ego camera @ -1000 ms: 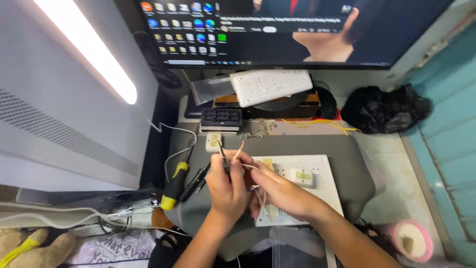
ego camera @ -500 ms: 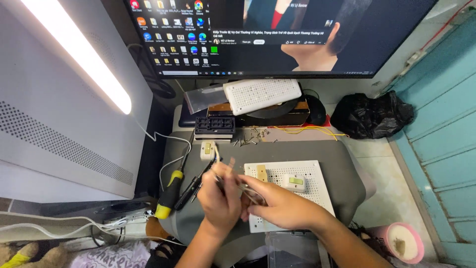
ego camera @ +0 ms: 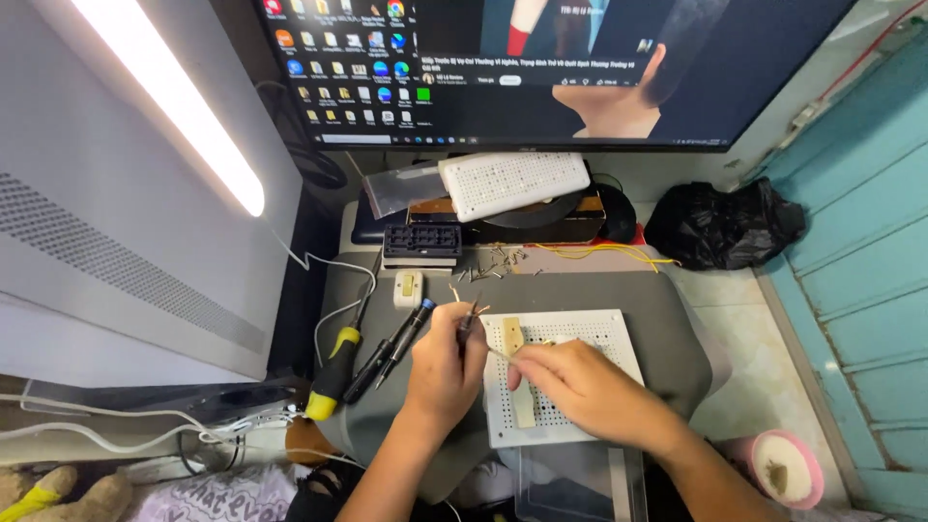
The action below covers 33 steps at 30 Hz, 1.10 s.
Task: Removing small electronic components and a circuit board from a perforated base using a screwdriver.
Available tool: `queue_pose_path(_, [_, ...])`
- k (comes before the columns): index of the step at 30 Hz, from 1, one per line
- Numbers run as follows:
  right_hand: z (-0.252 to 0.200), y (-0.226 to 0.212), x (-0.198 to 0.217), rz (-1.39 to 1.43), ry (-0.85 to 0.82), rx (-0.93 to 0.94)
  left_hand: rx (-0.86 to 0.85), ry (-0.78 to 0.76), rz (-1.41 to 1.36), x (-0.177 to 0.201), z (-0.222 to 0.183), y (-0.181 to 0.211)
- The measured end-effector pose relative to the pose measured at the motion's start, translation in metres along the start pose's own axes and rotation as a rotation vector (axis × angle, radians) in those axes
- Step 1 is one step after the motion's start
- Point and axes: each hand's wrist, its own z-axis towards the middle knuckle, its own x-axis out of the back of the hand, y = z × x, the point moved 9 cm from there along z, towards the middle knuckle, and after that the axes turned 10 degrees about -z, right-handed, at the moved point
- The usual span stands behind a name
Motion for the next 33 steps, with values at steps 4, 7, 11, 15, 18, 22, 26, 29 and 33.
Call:
queue_pose_path(4, [0.002,0.024,-0.007,0.265,0.132,0.252,0.001,0.0,-0.007,-0.001,0.015,0.032])
queue_pose_path(7, [0.0,0.041,0.009,0.197,0.156,0.144,-0.097,-0.022,0.035,-0.005,0.012,0.017])
queue_pose_path(11, [-0.002,0.053,0.014,0.043,0.055,0.125,-0.104,-0.008,0.057,-0.006,0.014,0.017])
queue_pose_path(15, [0.0,0.083,0.035,-0.106,0.075,0.038,-0.051,-0.036,0.018,-0.012,0.018,0.016])
queue_pose_path(18, [0.034,0.121,0.054,-0.216,0.25,0.169,-0.025,-0.125,0.056,-0.029,0.013,0.006])
queue_pose_path(22, [0.069,0.183,0.074,-0.545,0.498,0.185,-0.168,-0.07,0.058,-0.01,0.03,0.042])
queue_pose_path(26, [0.09,0.228,0.067,-0.624,0.522,0.106,-0.154,-0.072,0.081,-0.001,0.03,0.032])
queue_pose_path(29, [0.093,0.233,0.066,-0.811,0.582,0.081,-0.118,-0.074,0.089,-0.001,0.029,0.027])
queue_pose_path(33, [0.084,0.22,0.071,-1.059,0.689,0.062,-0.098,-0.09,0.083,-0.003,0.029,0.025])
